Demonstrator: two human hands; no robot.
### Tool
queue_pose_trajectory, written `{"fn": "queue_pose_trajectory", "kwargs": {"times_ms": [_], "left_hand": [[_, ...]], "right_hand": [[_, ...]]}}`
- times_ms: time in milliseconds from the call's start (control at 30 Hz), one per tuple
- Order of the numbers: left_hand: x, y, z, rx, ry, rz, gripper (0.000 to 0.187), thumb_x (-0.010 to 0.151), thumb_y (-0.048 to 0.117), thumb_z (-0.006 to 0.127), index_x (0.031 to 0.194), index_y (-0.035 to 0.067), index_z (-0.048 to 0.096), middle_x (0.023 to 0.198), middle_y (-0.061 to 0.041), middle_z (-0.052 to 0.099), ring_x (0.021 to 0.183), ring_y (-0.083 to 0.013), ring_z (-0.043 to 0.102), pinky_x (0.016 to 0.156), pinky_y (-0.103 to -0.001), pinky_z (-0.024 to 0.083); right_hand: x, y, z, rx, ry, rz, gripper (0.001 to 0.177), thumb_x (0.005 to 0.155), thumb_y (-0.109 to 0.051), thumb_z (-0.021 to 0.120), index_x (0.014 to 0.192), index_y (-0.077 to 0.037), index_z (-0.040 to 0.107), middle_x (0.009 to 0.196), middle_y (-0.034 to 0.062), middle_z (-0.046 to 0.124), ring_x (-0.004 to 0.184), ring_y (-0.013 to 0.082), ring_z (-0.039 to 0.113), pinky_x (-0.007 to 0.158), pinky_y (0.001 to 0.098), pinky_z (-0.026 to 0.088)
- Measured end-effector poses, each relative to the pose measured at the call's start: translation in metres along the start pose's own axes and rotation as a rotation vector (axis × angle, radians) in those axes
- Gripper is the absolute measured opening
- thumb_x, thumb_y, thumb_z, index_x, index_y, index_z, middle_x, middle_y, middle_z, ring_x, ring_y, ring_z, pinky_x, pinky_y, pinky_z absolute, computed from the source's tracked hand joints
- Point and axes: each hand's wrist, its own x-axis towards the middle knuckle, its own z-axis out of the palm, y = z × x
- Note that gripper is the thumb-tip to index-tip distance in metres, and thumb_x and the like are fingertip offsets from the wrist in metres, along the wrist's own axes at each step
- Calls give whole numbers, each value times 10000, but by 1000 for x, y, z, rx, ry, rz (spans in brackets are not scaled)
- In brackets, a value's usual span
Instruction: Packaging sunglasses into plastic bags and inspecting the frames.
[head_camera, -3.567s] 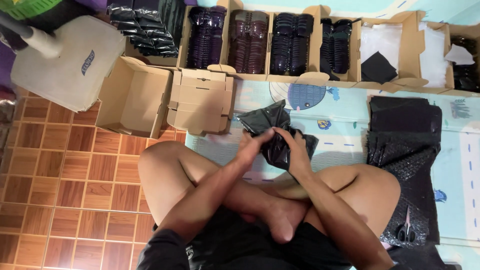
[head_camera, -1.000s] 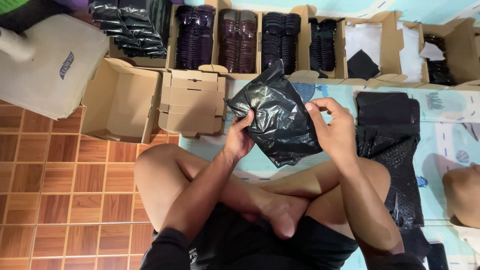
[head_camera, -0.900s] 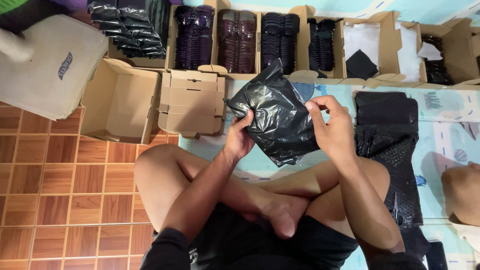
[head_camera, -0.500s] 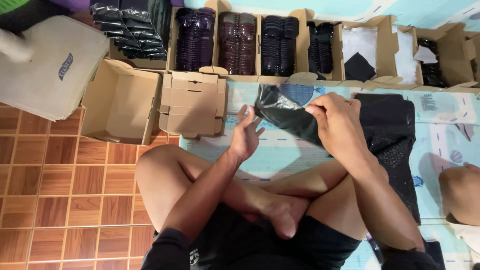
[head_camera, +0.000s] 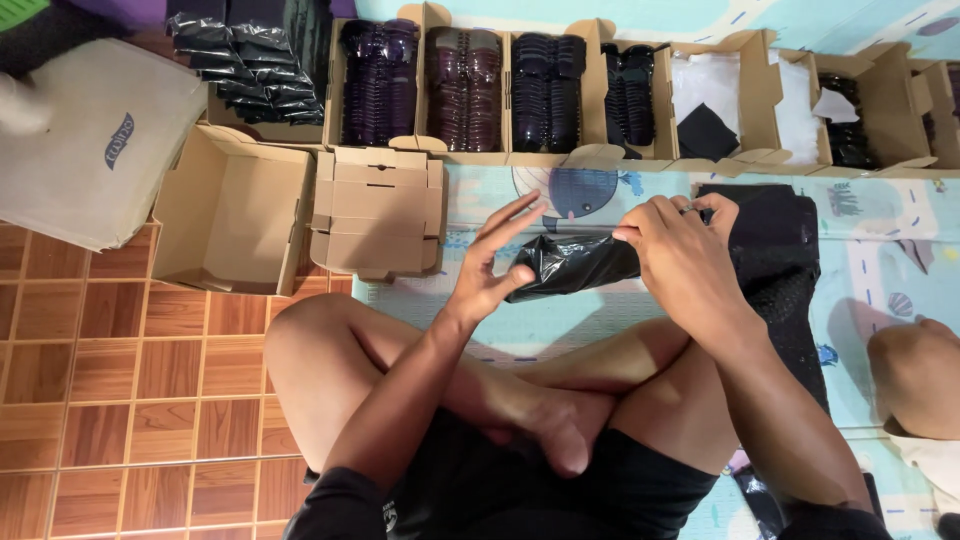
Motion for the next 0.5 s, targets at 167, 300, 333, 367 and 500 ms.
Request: {"fn": "queue_pose_trajectory", "kwargs": {"times_ms": [167,300,333,367,500], "left_hand": [[-8,-5,6,-161,211,-50,253,999,291,654,1163,142,777,1400,-182,643,1333,-412,574,1149,-531,375],[-2,1,-6,-267,355,-174,586,1075,545,448,1382,87,649,1391,-130,663,1347,-291,570,1102,-423,368],[-2,-1,-11,-264,356,-176,586,1075,545,448,1382,87,649,1391,-130,663,1347,-291,570,1102,-423,368],[-1,-2,-16,-199,230,-147,748,973,633,556,1486,91,513,1452,-189,589,1388,-369,495,1118,-522,317],[2,-10,-11,-81,-7,-173,1087,670,359,966,1573,99,421,1499,-240,538,1447,-419,437,1195,-576,271]], "right_hand": [[-11,12,20,6,39,16,97,1039,-152,636,972,-111,580,825,32,525,734,284,603,1038,548,325],[-9,12,19,39,104,18,114,1071,-175,620,984,-119,571,841,5,528,767,253,594,1045,534,311],[-8,11,17,43,105,18,114,1071,-175,620,984,-119,571,841,5,528,767,253,594,1045,534,311],[-8,10,15,27,115,12,112,1067,-179,630,991,-123,569,864,14,541,779,263,601,1048,534,314],[-6,8,9,11,138,-20,85,1037,-118,670,1010,-114,589,888,25,569,808,256,611,1067,549,305]]}}
